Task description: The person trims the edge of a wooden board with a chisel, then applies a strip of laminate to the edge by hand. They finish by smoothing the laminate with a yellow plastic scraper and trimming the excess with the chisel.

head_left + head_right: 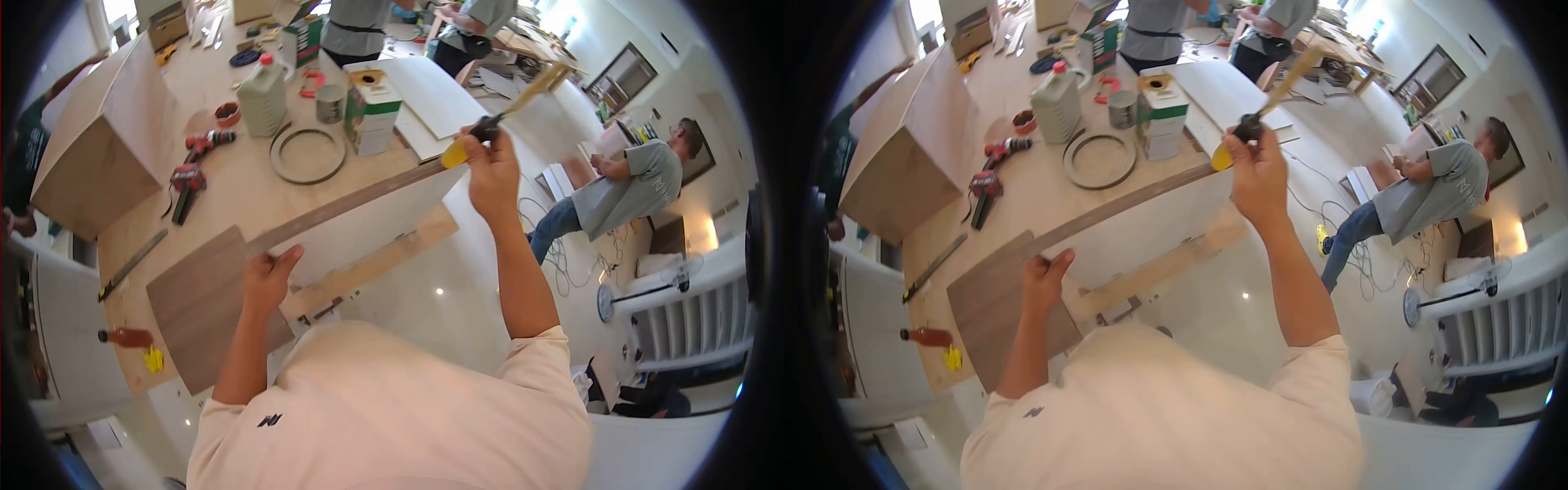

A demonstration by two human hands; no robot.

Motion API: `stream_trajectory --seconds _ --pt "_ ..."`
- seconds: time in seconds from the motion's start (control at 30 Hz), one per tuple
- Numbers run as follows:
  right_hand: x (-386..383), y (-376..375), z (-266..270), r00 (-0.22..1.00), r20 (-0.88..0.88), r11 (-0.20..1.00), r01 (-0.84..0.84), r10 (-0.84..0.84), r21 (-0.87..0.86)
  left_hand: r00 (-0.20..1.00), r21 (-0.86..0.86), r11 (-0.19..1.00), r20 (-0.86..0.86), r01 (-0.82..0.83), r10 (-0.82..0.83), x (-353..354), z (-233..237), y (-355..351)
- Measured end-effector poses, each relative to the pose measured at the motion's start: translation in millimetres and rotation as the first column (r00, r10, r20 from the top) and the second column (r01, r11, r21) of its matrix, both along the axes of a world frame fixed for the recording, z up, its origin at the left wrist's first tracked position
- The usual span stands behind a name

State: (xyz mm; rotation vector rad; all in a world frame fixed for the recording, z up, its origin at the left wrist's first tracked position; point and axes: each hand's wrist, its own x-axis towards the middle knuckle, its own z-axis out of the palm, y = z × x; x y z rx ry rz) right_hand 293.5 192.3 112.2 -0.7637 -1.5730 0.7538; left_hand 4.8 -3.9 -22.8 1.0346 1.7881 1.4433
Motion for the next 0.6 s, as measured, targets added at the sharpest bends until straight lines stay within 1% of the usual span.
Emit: stream_trajectory --seconds 0.07,0.13,0.17,0.2,0.23,0.3,0.33,0.37,0.4,0.43,0.47,0.53,0.6 --pt "-11.2 -7.1 -1.7 0.981 0.195 1.0 -0.01 0.011 -0.009 0.994 0.099 0.995 0.104 0.013 -0.023 2.4 -6.1 3.9" --pt "-33.1 -33.8 17.9 0.988 -0.038 0.984 -0.155 0.153 -0.083 0.984 0.228 0.974 0.173 0.01 -0.051 11.0 0.9 9.2" --pt "-45.4 -46.3 21.7 0.963 -0.17 0.966 -0.231 0.21 -0.113 0.985 0.155 0.987 0.16 0.042 -0.067 5.0 5.5 5.8" --pt "-51.4 -47.4 16.1 0.967 -0.082 0.963 -0.25 0.242 -0.104 0.984 0.083 0.994 0.155 0.073 -0.085 1.3 9.5 3.1" --pt "-57.3 -50.6 10.8 0.962 -0.048 0.957 -0.272 0.268 -0.1 0.983 0.009 0.994 0.151 0.106 -0.106 -1.0 12.0 0.2" --pt "-70.8 -56.6 6.7 0.945 0.036 0.943 -0.322 0.325 -0.081 0.955 0.225 0.965 0.231 0.131 -0.184 6.6 15.2 2.4" --pt "-82.1 -73.4 16.5 0.933 -0.087 0.921 -0.358 0.348 -0.154 0.94 0.333 0.935 0.264 0.122 -0.217 9.8 21.0 4.0" --pt "-90.1 -83.1 18.0 0.921 -0.032 0.913 -0.389 0.388 -0.128 0.955 0.217 0.964 0.218 0.154 -0.202 9.2 28.3 1.0" --pt "-97.1 -91.3 17.7 0.905 0.022 0.902 -0.42 0.424 -0.104 0.965 0.094 0.979 0.173 0.181 -0.195 5.8 48.0 -3.8" --pt "-104.9 -98.0 15.8 0.888 0.071 0.89 -0.45 0.455 -0.078 0.972 -0.033 0.978 0.124 0.204 -0.198 2.5 58.8 -7.1" --pt "-112.5 -99.9 3.9 0.869 0.171 0.885 -0.459 0.465 -0.074 0.965 0.01 0.977 0.159 0.212 -0.21 1.3 56.7 -7.7" --pt "-124.5 -105.7 14.9 0.86 0.079 0.862 -0.496 0.504 -0.104 0.944 0.112 0.969 0.224 0.222 -0.242 0.0 46.1 -3.7" --pt "-135.2 -113.0 26.9 0.849 -0.011 0.843 -0.526 0.528 -0.111 0.938 0.252 0.937 0.189 0.241 -0.292 -2.3 31.3 3.8"
